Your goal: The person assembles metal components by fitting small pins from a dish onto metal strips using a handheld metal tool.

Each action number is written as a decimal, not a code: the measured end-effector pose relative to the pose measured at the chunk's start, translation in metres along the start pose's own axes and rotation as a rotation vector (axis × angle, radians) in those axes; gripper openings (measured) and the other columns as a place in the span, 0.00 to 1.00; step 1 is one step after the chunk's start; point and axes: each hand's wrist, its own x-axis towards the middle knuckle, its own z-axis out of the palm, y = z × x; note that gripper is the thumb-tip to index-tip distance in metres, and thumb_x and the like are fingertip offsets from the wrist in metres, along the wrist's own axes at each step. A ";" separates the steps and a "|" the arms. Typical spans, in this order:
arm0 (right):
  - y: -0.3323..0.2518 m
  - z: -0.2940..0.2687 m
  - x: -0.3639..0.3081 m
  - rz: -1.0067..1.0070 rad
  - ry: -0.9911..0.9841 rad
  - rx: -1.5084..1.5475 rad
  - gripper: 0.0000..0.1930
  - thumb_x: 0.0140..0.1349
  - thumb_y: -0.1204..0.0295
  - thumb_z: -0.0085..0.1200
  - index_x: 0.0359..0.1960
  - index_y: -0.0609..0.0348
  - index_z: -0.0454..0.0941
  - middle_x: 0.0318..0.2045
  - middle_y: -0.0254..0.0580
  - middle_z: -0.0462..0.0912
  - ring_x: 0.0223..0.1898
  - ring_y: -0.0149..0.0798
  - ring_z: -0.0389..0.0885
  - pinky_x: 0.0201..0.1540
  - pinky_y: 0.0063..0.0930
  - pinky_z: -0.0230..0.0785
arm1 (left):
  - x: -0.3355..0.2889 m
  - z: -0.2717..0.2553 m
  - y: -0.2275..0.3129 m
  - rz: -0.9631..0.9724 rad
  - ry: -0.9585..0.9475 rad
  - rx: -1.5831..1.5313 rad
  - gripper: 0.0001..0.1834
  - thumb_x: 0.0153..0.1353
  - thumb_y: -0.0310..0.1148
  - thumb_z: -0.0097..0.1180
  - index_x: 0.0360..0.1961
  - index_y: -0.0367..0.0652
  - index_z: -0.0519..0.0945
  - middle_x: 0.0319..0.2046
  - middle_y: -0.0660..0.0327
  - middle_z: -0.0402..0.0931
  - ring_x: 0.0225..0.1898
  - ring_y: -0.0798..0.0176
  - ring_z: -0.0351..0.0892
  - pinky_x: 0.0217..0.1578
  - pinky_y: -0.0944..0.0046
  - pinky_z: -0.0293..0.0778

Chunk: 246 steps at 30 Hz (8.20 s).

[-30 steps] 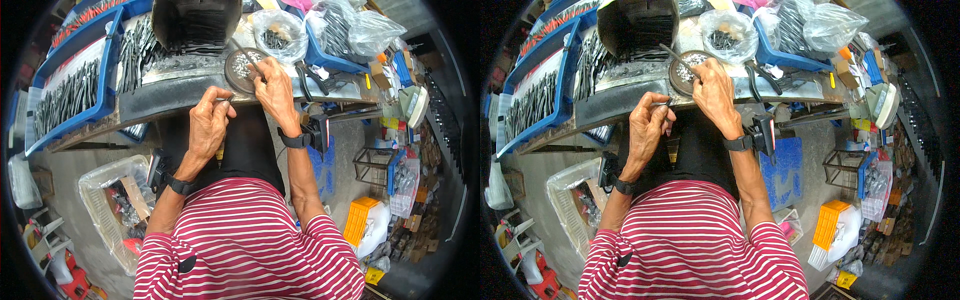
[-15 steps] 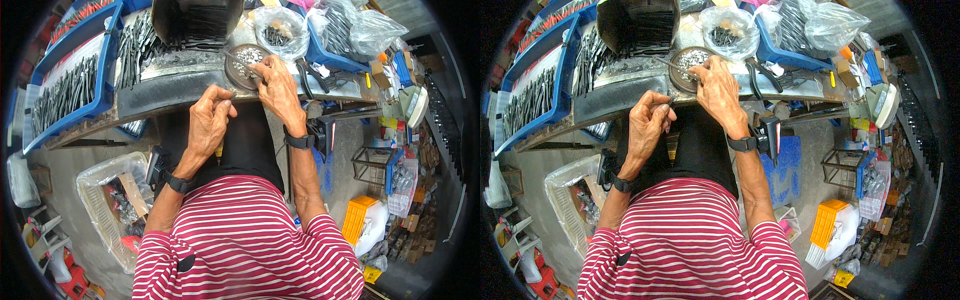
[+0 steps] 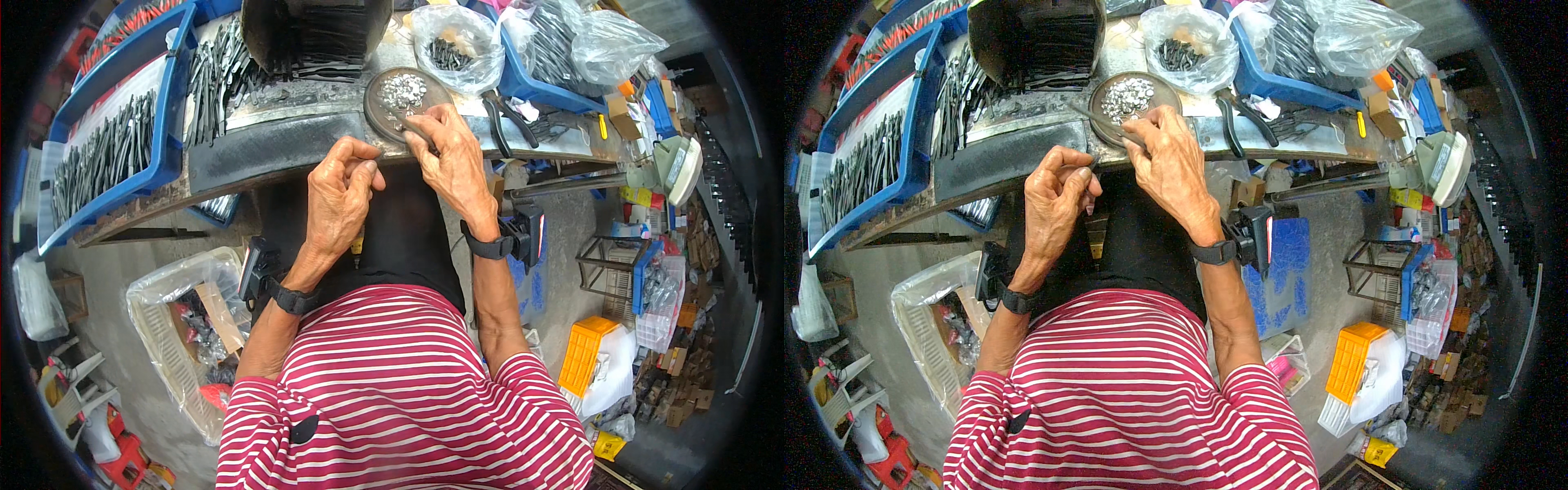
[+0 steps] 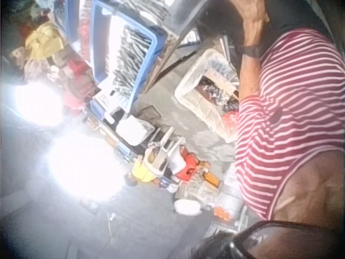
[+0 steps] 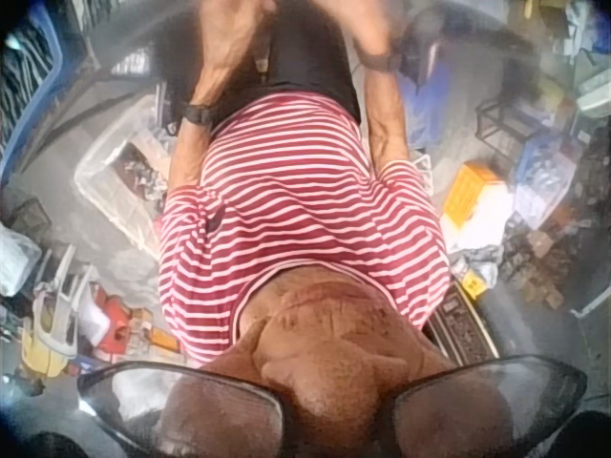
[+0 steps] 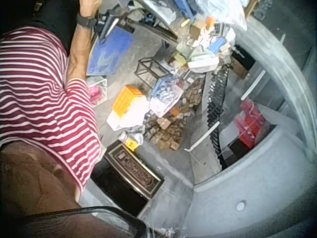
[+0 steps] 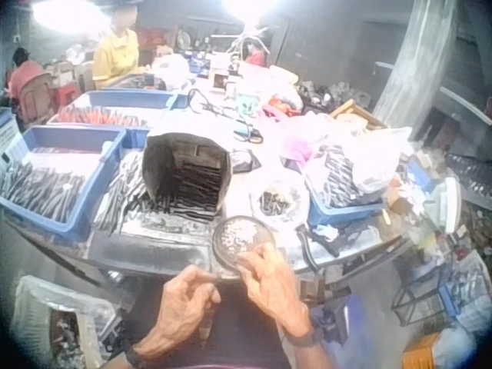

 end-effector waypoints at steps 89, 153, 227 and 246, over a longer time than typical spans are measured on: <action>-0.029 0.007 0.000 0.445 0.125 1.044 0.20 0.46 0.78 0.59 0.43 0.65 0.73 0.24 0.33 0.79 0.25 0.21 0.72 0.27 0.13 0.64 | 0.008 0.012 0.019 0.006 0.068 -0.293 0.04 0.56 0.20 0.46 0.33 0.34 0.72 0.19 0.67 0.68 0.20 0.79 0.63 0.19 0.80 0.60; 0.049 -0.006 0.078 0.388 0.165 0.209 0.11 0.47 0.73 0.44 0.29 0.66 0.77 0.20 0.50 0.78 0.24 0.41 0.78 0.30 0.31 0.68 | 0.028 0.011 0.009 -0.031 -0.030 -0.466 0.08 0.57 0.24 0.46 0.38 0.33 0.68 0.20 0.59 0.70 0.14 0.77 0.58 0.11 0.80 0.54; 0.009 -0.033 0.045 0.414 -0.003 0.822 0.07 0.48 0.79 0.51 0.30 0.67 0.72 0.17 0.33 0.72 0.13 0.23 0.64 0.17 0.15 0.57 | 0.011 0.006 0.019 -0.015 -0.066 -0.422 0.06 0.57 0.26 0.46 0.35 0.35 0.69 0.20 0.60 0.71 0.14 0.78 0.58 0.12 0.80 0.53; -0.033 -0.021 -0.011 0.358 -0.194 0.739 0.08 0.49 0.79 0.52 0.33 0.64 0.71 0.26 0.33 0.74 0.28 0.24 0.70 0.31 0.17 0.65 | 0.007 0.010 0.018 -0.032 0.042 -0.419 0.08 0.56 0.25 0.50 0.36 0.35 0.69 0.21 0.62 0.71 0.16 0.79 0.61 0.15 0.80 0.57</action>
